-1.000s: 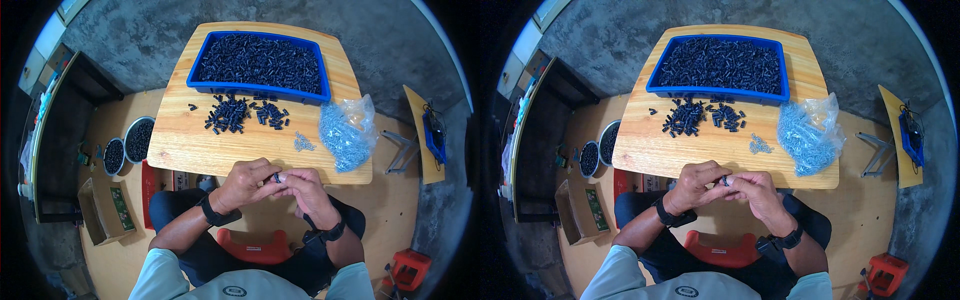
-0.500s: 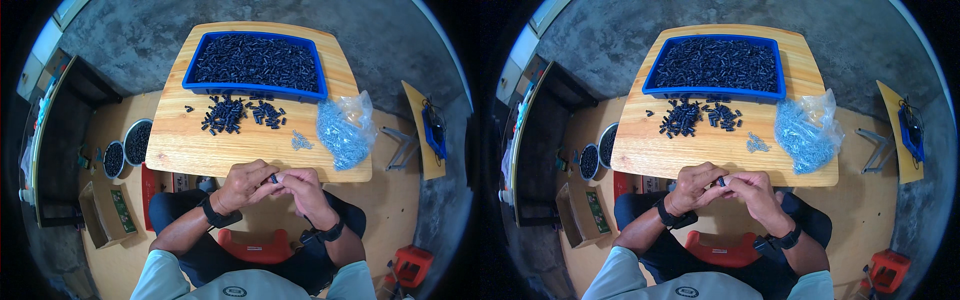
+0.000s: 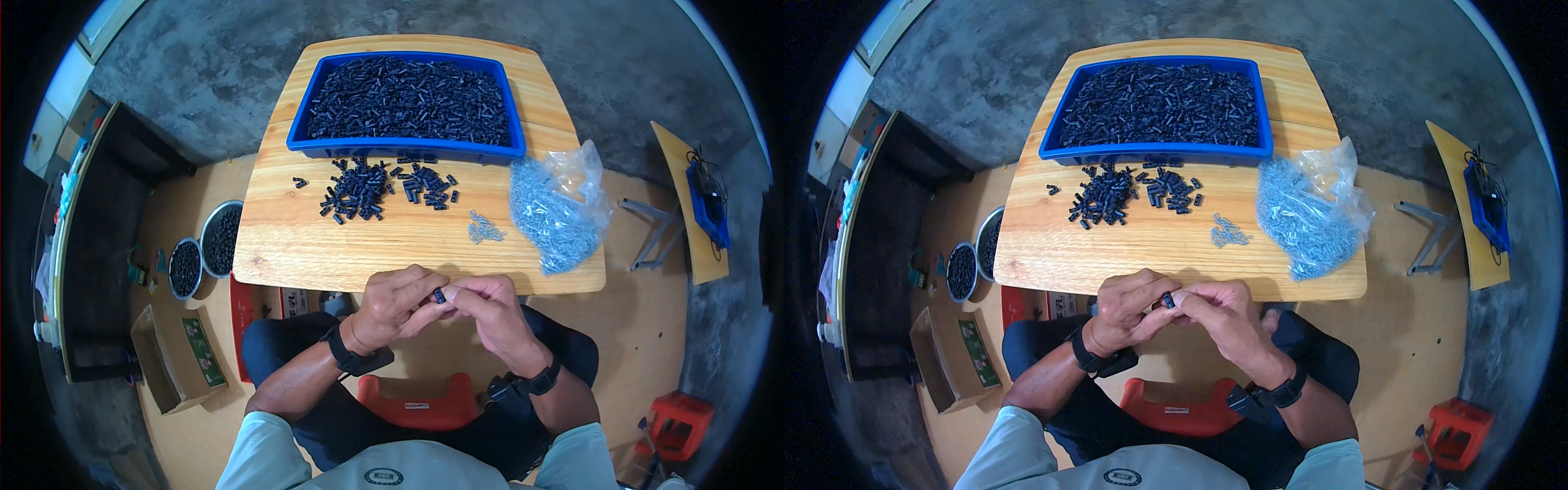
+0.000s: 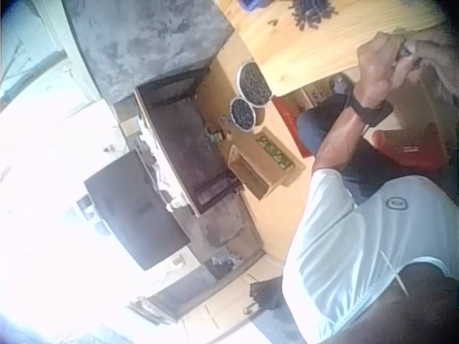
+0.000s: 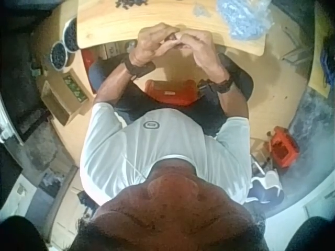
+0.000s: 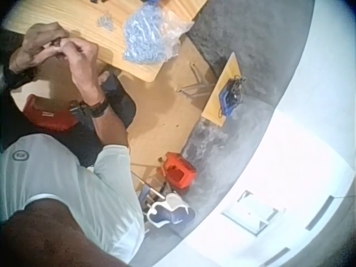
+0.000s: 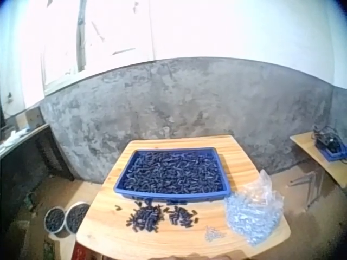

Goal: The person picks up a black plastic piece and a metal pin by hand, inserts the pin into the piece, and places the assembled unit into a red box, repeating the process.

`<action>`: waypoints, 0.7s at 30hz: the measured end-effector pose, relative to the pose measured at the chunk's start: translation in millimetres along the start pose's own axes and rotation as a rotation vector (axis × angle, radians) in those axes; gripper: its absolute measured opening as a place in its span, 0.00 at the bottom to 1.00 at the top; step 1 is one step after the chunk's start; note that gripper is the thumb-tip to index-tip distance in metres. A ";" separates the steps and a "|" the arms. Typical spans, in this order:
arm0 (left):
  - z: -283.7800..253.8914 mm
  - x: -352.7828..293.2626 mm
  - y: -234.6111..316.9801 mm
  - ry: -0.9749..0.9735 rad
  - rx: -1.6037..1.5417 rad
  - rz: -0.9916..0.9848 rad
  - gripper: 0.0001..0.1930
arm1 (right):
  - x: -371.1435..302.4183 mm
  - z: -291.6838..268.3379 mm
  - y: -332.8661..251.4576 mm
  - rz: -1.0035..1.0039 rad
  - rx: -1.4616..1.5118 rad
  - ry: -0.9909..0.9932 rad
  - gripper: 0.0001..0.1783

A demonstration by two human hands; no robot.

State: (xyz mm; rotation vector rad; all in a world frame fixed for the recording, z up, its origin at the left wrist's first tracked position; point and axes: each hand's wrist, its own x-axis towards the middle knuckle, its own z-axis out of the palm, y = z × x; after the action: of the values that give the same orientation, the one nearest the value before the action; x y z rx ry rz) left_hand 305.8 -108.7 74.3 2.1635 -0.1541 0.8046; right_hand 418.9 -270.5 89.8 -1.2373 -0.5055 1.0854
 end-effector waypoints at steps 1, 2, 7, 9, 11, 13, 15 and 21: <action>-1.2 1.9 2.4 0.002 0.001 0.013 0.14 | -0.9 1.9 -1.5 -0.001 0.002 0.003 0.13; -1.7 2.8 3.7 0.006 0.003 0.026 0.14 | -2.1 4.1 -3.4 -0.023 0.001 0.012 0.13; -4.4 3.9 4.2 0.001 0.001 0.035 0.16 | -4.2 3.2 -5.9 -0.047 -0.048 0.019 0.12; -14.5 7.7 3.4 0.006 0.065 0.066 0.16 | -6.4 3.2 -15.5 -0.071 -0.530 0.127 0.10; -29.7 14.2 1.4 0.030 0.173 0.092 0.17 | -3.3 6.3 -11.3 -0.250 -0.536 0.210 0.08; -38.9 22.1 2.4 0.065 0.221 0.137 0.18 | -1.1 9.4 -9.0 -0.427 -0.539 0.295 0.07; -43.7 22.3 2.3 0.102 0.281 0.173 0.19 | -0.9 9.8 -8.8 -0.468 -0.557 0.324 0.06; -57.6 17.3 4.8 0.115 0.411 0.150 0.17 | 6.2 15.8 0.2 -0.482 -0.557 0.273 0.04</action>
State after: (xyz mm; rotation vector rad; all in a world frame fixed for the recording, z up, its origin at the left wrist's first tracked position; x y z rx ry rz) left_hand 289.1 -67.3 115.0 2.5014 -0.0983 1.1241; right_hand 408.8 -257.3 93.0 -1.6064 -0.8745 0.3616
